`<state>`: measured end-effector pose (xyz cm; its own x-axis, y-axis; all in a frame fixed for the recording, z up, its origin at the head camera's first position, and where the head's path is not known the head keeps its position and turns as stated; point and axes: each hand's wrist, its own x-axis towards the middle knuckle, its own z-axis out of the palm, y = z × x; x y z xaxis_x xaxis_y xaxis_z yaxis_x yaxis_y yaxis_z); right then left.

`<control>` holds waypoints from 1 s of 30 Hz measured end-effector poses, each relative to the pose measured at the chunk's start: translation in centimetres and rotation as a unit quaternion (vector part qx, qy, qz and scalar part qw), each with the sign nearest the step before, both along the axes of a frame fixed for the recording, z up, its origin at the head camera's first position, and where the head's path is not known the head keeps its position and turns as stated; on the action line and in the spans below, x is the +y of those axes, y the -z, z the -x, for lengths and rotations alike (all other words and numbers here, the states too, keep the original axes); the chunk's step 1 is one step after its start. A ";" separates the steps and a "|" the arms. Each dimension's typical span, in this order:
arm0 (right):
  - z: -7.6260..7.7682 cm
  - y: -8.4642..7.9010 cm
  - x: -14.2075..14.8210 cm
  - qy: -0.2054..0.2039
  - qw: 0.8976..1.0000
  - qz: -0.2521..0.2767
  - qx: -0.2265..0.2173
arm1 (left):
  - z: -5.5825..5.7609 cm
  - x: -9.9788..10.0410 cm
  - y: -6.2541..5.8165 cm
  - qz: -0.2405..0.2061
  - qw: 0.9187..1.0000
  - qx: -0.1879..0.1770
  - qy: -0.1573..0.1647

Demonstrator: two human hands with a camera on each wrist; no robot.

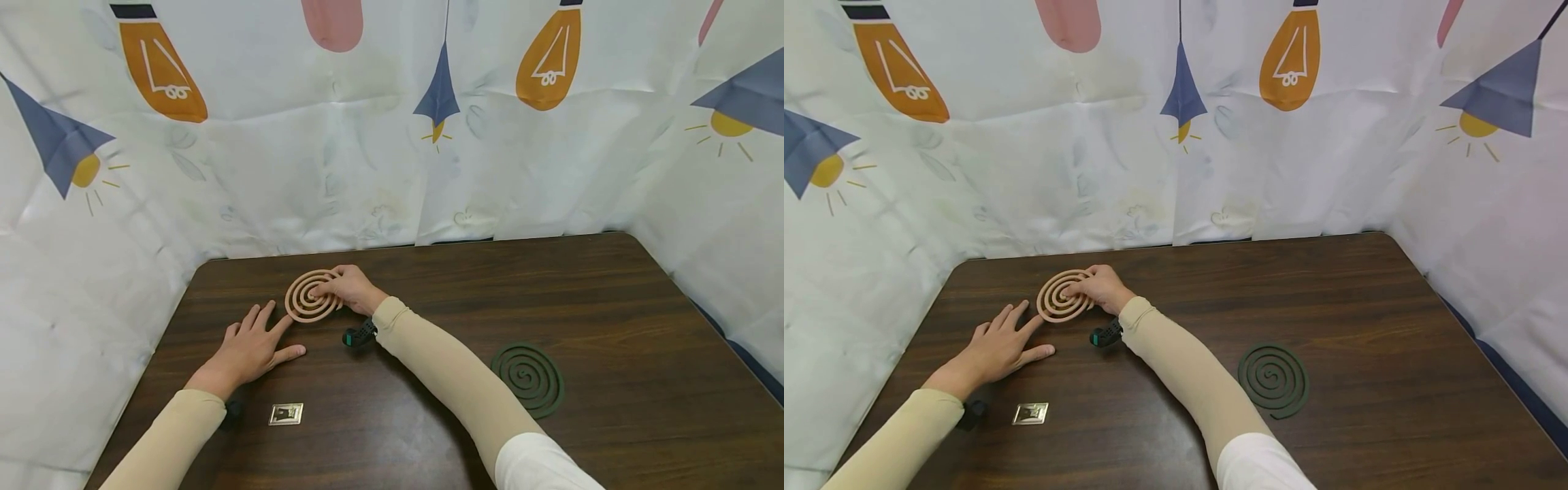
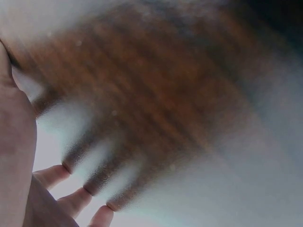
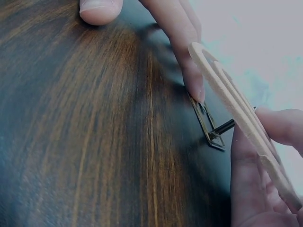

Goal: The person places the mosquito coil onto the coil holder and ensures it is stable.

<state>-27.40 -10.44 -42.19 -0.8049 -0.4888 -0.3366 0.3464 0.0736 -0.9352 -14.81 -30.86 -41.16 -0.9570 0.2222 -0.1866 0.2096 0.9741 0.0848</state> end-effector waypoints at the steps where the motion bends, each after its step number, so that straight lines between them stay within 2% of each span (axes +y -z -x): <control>1: 0.0 0.0 0.0 0.001 1.000 -0.001 -0.002 | 0.0 0.0 0.0 0.001 1.000 0.000 0.000; 10: -0.2 -0.2 0.1 0.008 1.000 -0.002 -0.020 | 0.0 0.0 0.0 0.003 1.000 -0.002 0.002; 30: -0.5 -0.5 0.4 0.001 1.000 -0.021 -0.008 | -0.1 0.0 -0.2 0.001 1.000 -0.009 -0.001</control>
